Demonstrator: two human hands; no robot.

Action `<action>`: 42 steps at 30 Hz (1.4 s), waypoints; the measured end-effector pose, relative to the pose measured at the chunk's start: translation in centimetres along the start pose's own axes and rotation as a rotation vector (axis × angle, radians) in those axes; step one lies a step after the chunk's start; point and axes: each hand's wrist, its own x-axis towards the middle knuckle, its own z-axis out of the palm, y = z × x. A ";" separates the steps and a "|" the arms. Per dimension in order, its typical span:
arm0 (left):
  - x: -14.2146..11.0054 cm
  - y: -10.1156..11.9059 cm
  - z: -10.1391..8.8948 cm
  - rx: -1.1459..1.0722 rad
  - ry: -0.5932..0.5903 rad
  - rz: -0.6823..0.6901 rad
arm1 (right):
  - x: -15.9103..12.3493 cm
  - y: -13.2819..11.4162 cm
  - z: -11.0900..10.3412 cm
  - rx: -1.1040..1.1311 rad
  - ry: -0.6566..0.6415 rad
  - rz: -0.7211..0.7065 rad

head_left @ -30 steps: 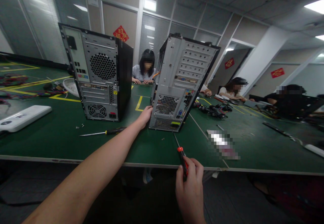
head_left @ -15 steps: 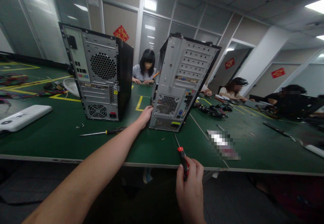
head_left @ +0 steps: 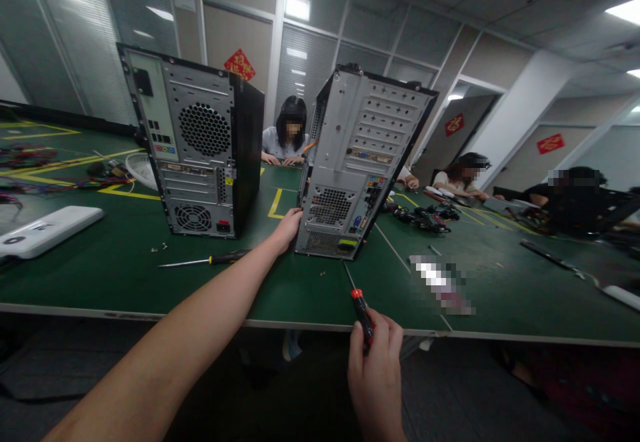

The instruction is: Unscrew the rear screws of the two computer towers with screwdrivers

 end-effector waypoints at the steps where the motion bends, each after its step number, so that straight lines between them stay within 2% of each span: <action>1: 0.1 -0.1 0.0 0.000 0.002 0.007 | 0.0 0.0 0.0 0.001 0.003 -0.003; 23: 0.0 0.1 -0.1 -0.015 -0.005 -0.034 | 0.3 0.1 0.0 0.006 0.078 -0.088; 34: 0.7 -0.5 0.0 -0.023 -0.010 -0.001 | 0.1 0.3 0.0 -0.014 0.039 -0.065; 42: -0.1 0.3 -0.1 -0.003 -0.023 -0.027 | 0.0 0.2 0.0 -0.014 0.027 -0.052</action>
